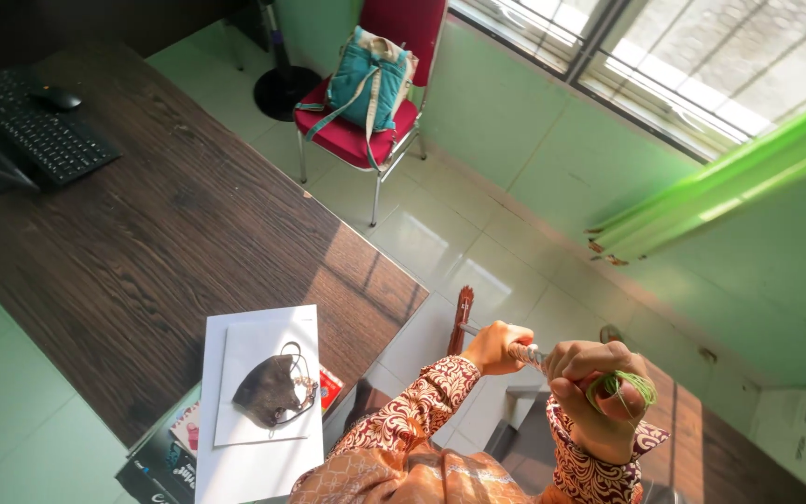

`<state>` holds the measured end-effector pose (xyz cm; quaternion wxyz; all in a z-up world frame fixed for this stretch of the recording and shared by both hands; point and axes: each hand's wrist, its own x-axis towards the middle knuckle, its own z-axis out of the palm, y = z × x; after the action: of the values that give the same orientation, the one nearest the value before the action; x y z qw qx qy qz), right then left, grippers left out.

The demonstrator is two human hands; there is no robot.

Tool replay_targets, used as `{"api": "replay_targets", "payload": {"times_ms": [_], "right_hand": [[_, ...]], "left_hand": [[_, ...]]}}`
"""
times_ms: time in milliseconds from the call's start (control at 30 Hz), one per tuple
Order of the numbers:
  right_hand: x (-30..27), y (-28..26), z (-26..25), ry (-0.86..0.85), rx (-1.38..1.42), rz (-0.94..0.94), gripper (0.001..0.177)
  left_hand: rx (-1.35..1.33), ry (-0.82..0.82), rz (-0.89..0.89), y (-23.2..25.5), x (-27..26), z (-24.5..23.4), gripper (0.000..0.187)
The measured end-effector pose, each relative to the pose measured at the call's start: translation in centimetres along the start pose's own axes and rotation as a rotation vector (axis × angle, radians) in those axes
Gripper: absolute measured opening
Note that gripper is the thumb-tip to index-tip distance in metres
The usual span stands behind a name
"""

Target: Sweeping the tiled floor around desks and chairs using a broom, then adjusting a sliding window window.

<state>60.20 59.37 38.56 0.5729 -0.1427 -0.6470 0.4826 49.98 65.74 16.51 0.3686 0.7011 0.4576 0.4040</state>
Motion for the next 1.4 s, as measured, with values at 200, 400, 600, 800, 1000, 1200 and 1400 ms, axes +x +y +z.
{"api": "replay_targets", "payload": {"times_ms": [200,400,600,800,1000,1200,1400], "right_hand": [[6.4,5.5,-2.4,-0.001,0.108,0.028,0.022],[16.1,11.5,-3.0,-0.08,0.182,-0.074,0.021],[22.3,16.7,-2.5,-0.203,0.33,-0.05,0.021],[27.8,21.6,-1.1,-0.344,0.424,0.0,0.023],[34.7,27.7,-2.3,-0.406,0.539,0.035,0.02],[44.4,36.5,-7.7,-0.56,0.651,0.011,0.014],[50.1,40.2,-7.4,-0.61,0.739,0.028,0.017]], "left_hand": [[0.039,0.084,-0.085,-4.8,6.7,-2.1,0.014],[0.044,0.219,-0.182,-7.6,12.6,-8.4,0.017],[0.081,0.382,-0.244,-10.6,15.2,-13.7,0.014],[0.117,0.566,-0.303,-13.8,17.0,-18.1,0.019],[0.183,0.694,-0.354,-17.9,22.3,-21.8,0.015],[0.246,0.789,-0.412,-22.1,31.2,-24.2,0.027],[0.254,0.8,-0.457,-23.8,36.0,-27.5,0.028]]}}
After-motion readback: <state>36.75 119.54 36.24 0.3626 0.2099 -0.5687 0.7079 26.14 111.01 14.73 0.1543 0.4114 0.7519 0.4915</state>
